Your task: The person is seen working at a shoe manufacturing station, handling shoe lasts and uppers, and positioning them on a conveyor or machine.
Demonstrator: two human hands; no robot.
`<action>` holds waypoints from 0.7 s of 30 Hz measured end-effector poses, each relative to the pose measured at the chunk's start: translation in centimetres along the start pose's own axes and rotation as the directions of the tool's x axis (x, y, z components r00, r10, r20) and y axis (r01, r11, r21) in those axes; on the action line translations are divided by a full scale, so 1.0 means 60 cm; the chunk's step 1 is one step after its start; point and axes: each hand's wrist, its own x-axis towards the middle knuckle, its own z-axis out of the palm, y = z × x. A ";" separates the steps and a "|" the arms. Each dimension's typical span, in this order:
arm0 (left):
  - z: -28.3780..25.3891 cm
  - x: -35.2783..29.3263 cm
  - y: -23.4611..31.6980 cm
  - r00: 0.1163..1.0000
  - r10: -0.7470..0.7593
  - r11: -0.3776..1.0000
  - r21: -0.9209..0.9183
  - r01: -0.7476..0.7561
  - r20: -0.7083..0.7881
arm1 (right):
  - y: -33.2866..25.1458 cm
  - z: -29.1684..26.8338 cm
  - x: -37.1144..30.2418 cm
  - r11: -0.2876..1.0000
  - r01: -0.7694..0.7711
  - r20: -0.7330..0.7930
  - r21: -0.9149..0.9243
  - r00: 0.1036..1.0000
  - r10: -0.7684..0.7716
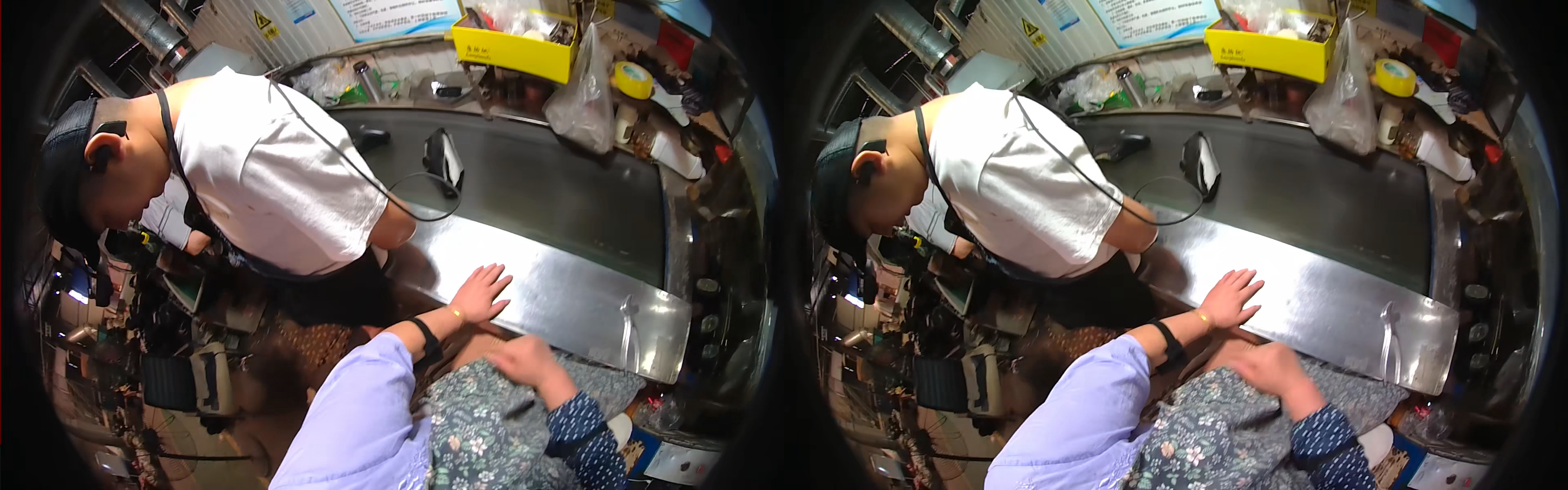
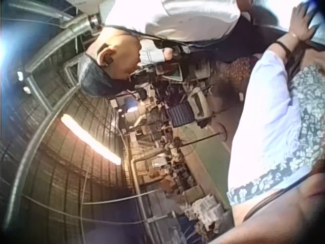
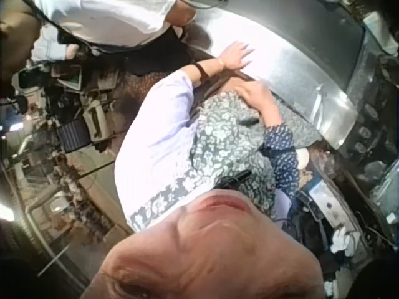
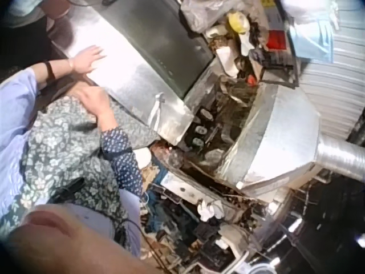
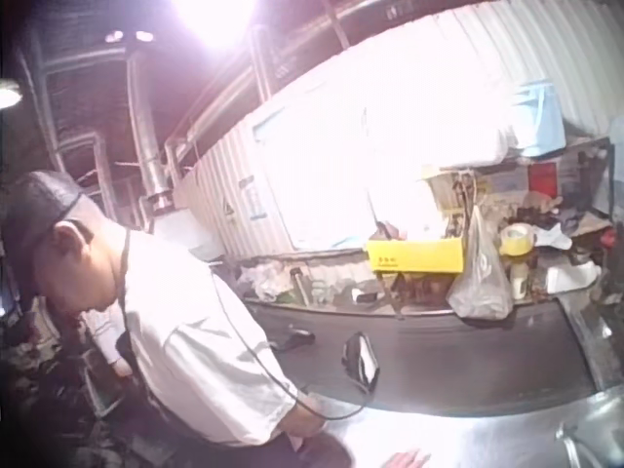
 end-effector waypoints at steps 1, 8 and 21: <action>-0.004 0.017 -0.003 1.000 0.015 1.000 -0.001 -0.015 -0.021 | 0.047 0.003 0.001 0.983 -0.173 0.069 0.057 0.983 0.169; 0.004 0.007 -0.006 0.999 -0.045 0.998 -0.038 0.046 0.031 | 0.077 -0.004 -0.127 0.855 -0.505 -0.113 0.120 0.848 0.517; 0.025 0.007 -0.009 1.000 -0.013 0.999 0.043 0.012 0.018 | 0.092 0.032 -0.148 0.786 -0.586 -0.319 0.198 0.720 0.617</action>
